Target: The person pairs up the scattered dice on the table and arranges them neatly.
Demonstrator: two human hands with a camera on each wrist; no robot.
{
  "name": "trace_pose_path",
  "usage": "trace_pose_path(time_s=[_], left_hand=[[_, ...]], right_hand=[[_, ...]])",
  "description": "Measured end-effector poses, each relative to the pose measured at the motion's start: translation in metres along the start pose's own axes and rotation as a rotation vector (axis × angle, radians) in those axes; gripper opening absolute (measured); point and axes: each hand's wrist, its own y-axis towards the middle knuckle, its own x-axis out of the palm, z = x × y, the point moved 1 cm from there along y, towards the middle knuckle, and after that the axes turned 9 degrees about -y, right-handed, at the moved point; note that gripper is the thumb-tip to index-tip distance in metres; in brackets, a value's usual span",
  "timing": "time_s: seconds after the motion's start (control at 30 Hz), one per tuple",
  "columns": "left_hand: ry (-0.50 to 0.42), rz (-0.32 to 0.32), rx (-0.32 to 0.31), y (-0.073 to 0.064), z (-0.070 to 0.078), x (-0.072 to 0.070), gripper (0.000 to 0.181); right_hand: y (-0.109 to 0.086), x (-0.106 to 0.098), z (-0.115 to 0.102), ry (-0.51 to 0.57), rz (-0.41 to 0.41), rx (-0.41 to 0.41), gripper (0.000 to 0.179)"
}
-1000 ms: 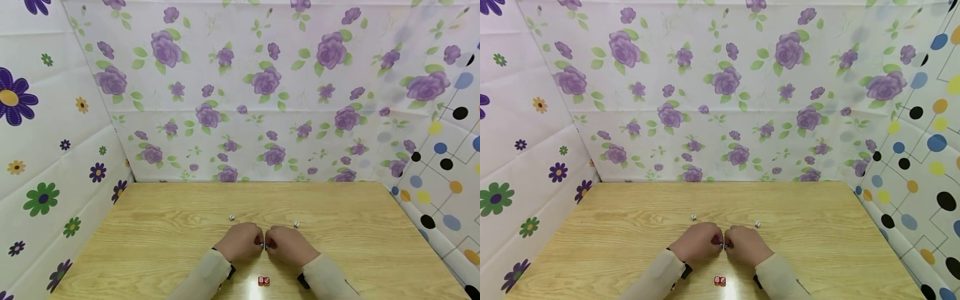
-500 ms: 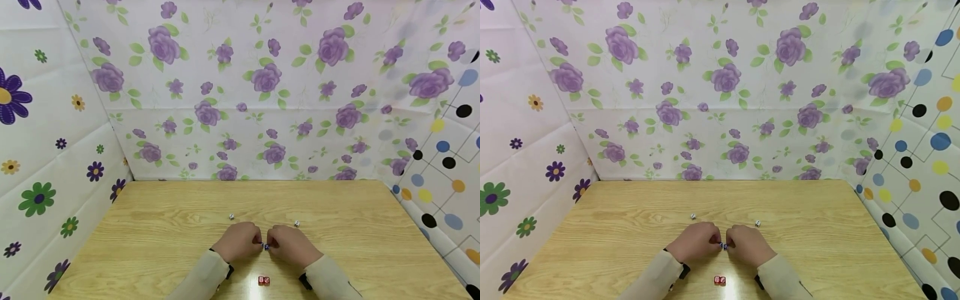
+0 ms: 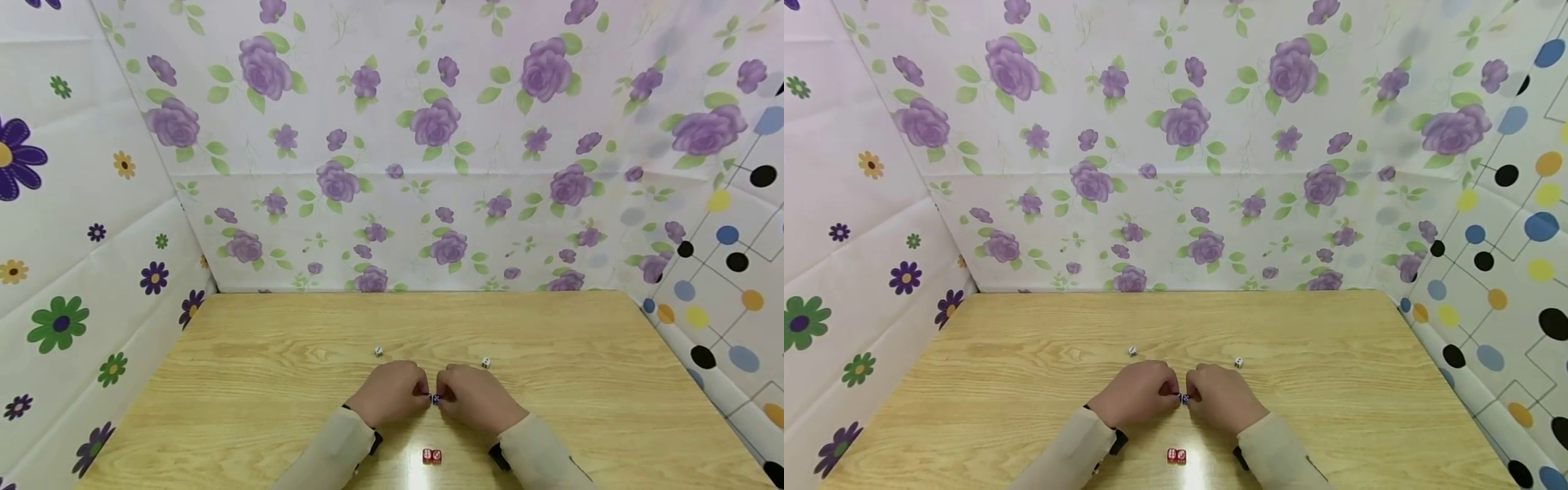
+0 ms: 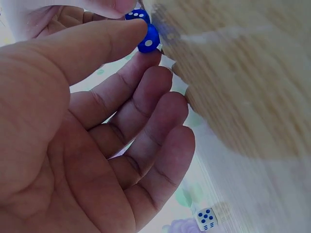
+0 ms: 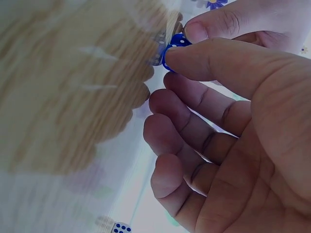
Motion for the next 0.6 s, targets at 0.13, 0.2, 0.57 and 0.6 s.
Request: trace_pose_path(time_s=[0.13,0.2,0.57,0.6], left_hand=[[0.012,0.012,0.005,0.0006,0.0011,0.0005,0.005],[0.014,0.016,0.005,0.0008,0.0016,0.0007,0.005],[0.032,0.025,0.024,0.0007,0.0055,0.0009,0.008],[0.029,0.022,0.023,0.0005,0.0057,0.0007,0.007]], right_hand=[[-0.0002,-0.0009,-0.0004,-0.018,0.013,-0.005,0.012],[-0.0004,-0.0015,-0.0007,-0.028,0.016,-0.007,0.013],[-0.0014,-0.0059,-0.0027,-0.036,0.001,-0.006,0.011],[-0.0018,-0.0062,-0.0028,-0.032,-0.001,-0.005,0.011]])
